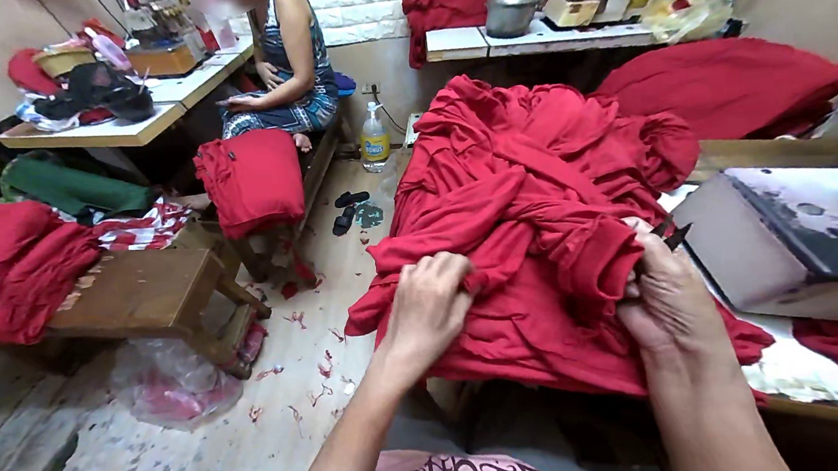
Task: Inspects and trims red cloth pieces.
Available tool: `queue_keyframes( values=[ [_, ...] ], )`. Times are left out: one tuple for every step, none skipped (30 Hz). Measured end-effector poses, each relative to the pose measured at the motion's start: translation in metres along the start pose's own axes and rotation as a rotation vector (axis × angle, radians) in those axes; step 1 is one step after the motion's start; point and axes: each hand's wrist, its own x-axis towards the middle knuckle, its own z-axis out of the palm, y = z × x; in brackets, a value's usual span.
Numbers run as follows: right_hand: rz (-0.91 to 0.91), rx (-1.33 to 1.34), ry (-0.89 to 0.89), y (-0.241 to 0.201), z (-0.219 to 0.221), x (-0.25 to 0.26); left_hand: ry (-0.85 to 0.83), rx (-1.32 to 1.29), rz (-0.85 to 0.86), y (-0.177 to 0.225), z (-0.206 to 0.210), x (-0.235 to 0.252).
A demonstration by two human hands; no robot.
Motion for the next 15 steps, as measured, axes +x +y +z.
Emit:
queue_keyframes(
  values=[
    [0.008,0.023,0.007,0.0,-0.001,0.0,0.05,-0.093,-0.091,-0.003,-0.003,0.004],
    [0.01,0.045,0.016,0.0,-0.002,-0.001,0.096,-0.22,-0.193,-0.005,-0.008,0.009],
    [0.01,0.053,0.019,0.0,-0.004,-0.001,0.141,-0.364,-0.285,-0.01,-0.011,0.015],
    [0.009,0.06,0.013,0.001,-0.006,-0.002,0.172,-0.505,-0.347,-0.015,-0.013,0.021],
    [0.008,0.073,0.005,0.002,-0.008,-0.002,0.196,-0.646,-0.388,-0.02,-0.013,0.027],
    [0.006,0.089,-0.006,0.003,-0.009,-0.002,0.209,-0.779,-0.423,-0.025,-0.012,0.032],
    [0.005,0.105,-0.014,0.004,-0.01,-0.001,0.219,-0.897,-0.466,-0.027,-0.01,0.036],
    [0.006,0.114,-0.022,0.004,-0.012,0.0,0.238,-0.984,-0.503,-0.029,-0.007,0.039],
    [0.009,0.115,-0.028,0.004,-0.013,0.0,0.273,-1.04,-0.532,-0.032,-0.004,0.042],
    [0.015,0.118,-0.028,0.004,-0.013,0.0,0.32,-1.076,-0.553,-0.033,0.0,0.044],
    [0.02,0.121,-0.028,0.004,-0.013,0.0,0.359,-1.099,-0.573,-0.033,0.002,0.046],
    [0.023,0.133,-0.037,0.004,-0.013,-0.001,0.395,-1.116,-0.591,-0.033,0.003,0.048],
    [0.025,0.15,-0.048,0.004,-0.013,-0.001,0.417,-1.121,-0.597,-0.033,0.005,0.049],
    [0.027,0.159,-0.056,0.004,-0.012,-0.002,0.426,-1.116,-0.586,-0.032,0.006,0.049],
    [0.029,0.163,-0.055,0.003,-0.012,-0.002,0.407,-1.088,-0.561,-0.032,0.007,0.048]
  ],
)
